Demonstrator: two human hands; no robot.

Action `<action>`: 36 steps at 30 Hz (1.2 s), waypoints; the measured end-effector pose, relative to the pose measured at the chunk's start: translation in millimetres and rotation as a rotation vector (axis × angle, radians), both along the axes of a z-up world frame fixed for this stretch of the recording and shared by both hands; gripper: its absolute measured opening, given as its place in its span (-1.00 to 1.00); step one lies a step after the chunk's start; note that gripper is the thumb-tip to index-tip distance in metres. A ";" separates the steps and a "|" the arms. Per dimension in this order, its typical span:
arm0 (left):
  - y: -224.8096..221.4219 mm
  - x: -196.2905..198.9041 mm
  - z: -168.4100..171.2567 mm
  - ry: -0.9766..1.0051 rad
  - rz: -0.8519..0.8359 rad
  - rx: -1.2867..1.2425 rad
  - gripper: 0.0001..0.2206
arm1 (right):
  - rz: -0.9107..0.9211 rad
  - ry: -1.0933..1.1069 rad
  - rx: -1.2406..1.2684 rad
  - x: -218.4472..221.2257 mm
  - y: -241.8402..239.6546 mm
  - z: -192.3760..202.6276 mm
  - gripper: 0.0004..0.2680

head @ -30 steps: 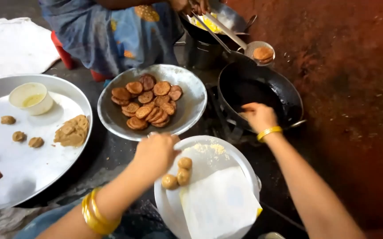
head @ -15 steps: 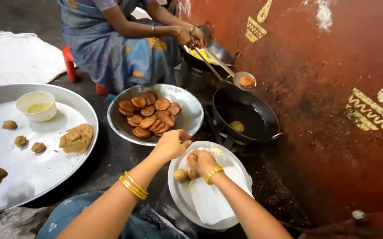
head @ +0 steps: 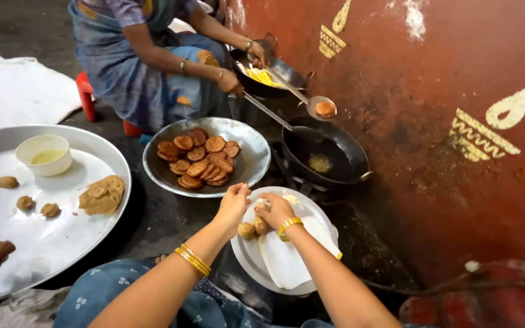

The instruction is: The person sits on the floor and flattens dough balls one at a time into round patties on a plate, coating them in a powdery coating, while another person fries the patties in a pan of oil and transfers finished ones to a large bowl.

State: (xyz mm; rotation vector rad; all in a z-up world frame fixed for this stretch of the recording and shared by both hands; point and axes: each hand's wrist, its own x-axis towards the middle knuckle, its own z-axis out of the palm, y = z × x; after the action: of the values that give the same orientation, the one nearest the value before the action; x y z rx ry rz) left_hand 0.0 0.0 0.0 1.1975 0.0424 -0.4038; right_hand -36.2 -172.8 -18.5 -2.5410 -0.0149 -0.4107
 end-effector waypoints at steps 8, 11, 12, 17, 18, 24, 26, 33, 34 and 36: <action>15.9 -10.4 -1.4 0.069 -0.035 -0.128 -0.63 | -0.314 0.002 0.536 -43.5 42.2 61.4 -0.79; 7.2 -61.2 37.6 0.206 -0.247 -0.385 -0.53 | -0.189 -0.267 0.532 -94.7 71.9 118.6 -0.81; 4.9 -78.5 45.1 0.177 -0.426 -0.570 -0.49 | -0.086 -0.473 0.276 -110.7 78.9 131.6 -0.81; -6.2 -115.1 124.7 0.135 -0.486 -0.513 -0.49 | 0.074 -0.446 0.447 -182.5 95.7 167.4 -0.70; -4.3 -111.2 132.5 0.199 -0.485 -0.530 -0.46 | 0.140 -0.447 0.429 -192.3 96.1 167.9 -0.67; -39.5 -145.3 100.0 0.323 -0.755 -0.402 -0.47 | 0.007 -0.475 0.408 -178.1 61.0 162.4 -0.62; -39.8 -136.8 104.1 0.283 -0.797 -0.632 -0.43 | 0.128 -0.483 0.383 -192.2 62.5 157.1 -0.65; -49.5 -121.3 90.4 0.149 -0.829 -0.485 -0.44 | 0.040 -0.480 0.134 -170.7 40.4 136.4 -0.61; -48.0 -118.0 97.5 0.140 -0.814 -0.495 -0.44 | 0.058 -0.480 0.128 -177.6 46.8 142.5 -0.61; -40.3 -108.5 112.4 0.231 -0.779 -0.614 -0.45 | 0.177 -0.482 0.099 -189.3 63.1 153.8 -0.60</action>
State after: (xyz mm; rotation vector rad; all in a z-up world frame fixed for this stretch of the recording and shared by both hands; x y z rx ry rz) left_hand -108.5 -40.3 112.4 0.5113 -0.3387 -1.1455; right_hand -225.5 -109.7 135.2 -2.2629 -0.3853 -0.9143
